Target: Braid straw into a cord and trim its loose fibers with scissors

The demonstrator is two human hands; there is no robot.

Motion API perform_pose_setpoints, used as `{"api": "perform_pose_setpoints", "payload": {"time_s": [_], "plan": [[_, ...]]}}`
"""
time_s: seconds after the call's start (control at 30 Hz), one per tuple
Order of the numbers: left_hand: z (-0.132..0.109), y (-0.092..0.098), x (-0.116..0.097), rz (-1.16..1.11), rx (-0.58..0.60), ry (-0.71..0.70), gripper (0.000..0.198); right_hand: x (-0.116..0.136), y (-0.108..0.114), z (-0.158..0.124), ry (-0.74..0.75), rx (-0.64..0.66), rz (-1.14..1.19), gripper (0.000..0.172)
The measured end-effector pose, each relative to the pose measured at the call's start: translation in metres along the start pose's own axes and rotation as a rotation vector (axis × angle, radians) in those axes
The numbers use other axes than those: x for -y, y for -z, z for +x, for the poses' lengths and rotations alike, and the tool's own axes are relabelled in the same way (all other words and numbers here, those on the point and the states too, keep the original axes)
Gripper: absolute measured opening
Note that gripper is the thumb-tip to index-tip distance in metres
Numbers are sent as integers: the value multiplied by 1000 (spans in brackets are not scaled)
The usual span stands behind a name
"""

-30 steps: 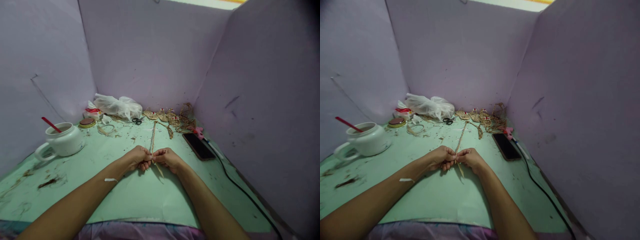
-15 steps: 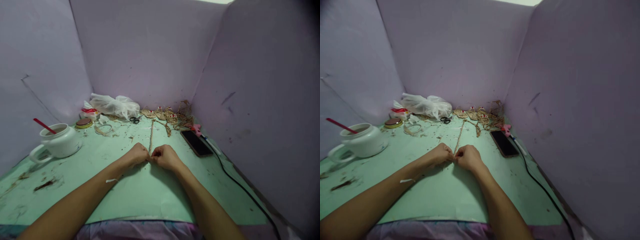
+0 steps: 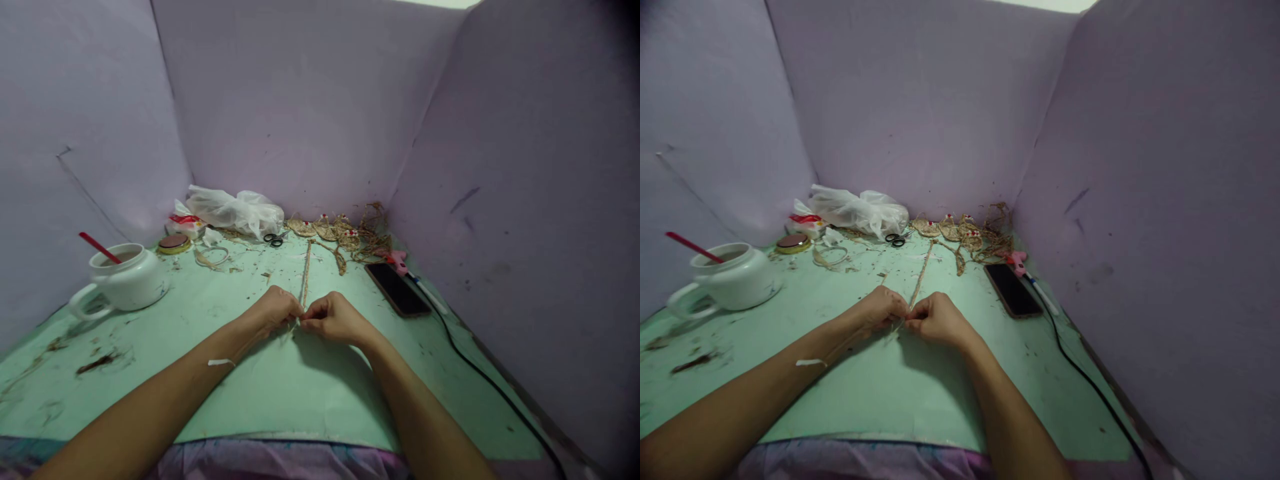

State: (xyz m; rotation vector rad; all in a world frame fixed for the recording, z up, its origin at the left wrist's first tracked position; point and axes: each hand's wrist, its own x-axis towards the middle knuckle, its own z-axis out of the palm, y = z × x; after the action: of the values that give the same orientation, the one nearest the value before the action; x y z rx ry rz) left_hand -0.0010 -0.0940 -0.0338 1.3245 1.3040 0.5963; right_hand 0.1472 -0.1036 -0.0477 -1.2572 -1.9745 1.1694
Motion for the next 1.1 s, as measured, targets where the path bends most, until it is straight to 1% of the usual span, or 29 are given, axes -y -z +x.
{"api": "perform_pose_setpoints", "payload": {"time_s": [0.03,0.07,0.13,0.17,0.2,0.23,0.27,0.3,0.33,0.37,0.5,0.67,0.77,0.83,0.9,0.93,0.97,1.0,1.03,1.07,1.1], "plan": [[1,3,-1,-20,21,-13,11,2,3,0,19,27,48,15],[2,6,-1,-42,49,-21,10,3,6,0,34,-12,85,17],[5,15,-2,-90,119,-26,11,2,11,3,110,-273,74,20],[7,20,-2,-115,154,-26,12,1,12,7,192,-347,18,20],[9,25,-2,-139,186,-23,12,0,13,11,291,-354,-40,20],[11,29,0,-163,212,-19,12,-2,13,16,380,-312,-93,21],[13,34,1,-185,234,-14,12,-3,13,21,453,-236,-130,22],[14,37,3,-205,251,-9,11,-4,12,26,499,-159,-150,22],[15,41,5,-224,264,-3,11,-4,12,32,514,-99,-161,21],[16,43,6,-240,274,5,11,-3,12,37,518,-67,-169,19],[17,50,7,-309,300,56,11,4,14,53,552,-40,-284,10],[21,61,5,-447,323,204,13,9,14,66,619,-18,-315,8],[24,70,3,-542,325,288,14,14,11,73,612,-24,-347,8],[26,76,2,-598,308,298,14,18,7,79,582,-33,-364,8],[27,82,1,-611,232,272,13,21,3,86,525,-67,-318,8],[26,85,-1,-590,139,252,13,21,2,89,480,-94,-271,9],[26,88,-2,-542,-10,222,14,21,1,93,427,-126,-223,10],[24,91,-3,-461,-211,173,17,19,0,98,370,-156,-182,10],[22,93,-6,-350,-442,100,19,18,0,102,310,-179,-153,11],[19,96,-8,-209,-690,-2,20,16,1,106,260,-190,-130,11],[16,97,-12,-45,-881,-137,21,14,2,110,215,-192,-107,11]]}}
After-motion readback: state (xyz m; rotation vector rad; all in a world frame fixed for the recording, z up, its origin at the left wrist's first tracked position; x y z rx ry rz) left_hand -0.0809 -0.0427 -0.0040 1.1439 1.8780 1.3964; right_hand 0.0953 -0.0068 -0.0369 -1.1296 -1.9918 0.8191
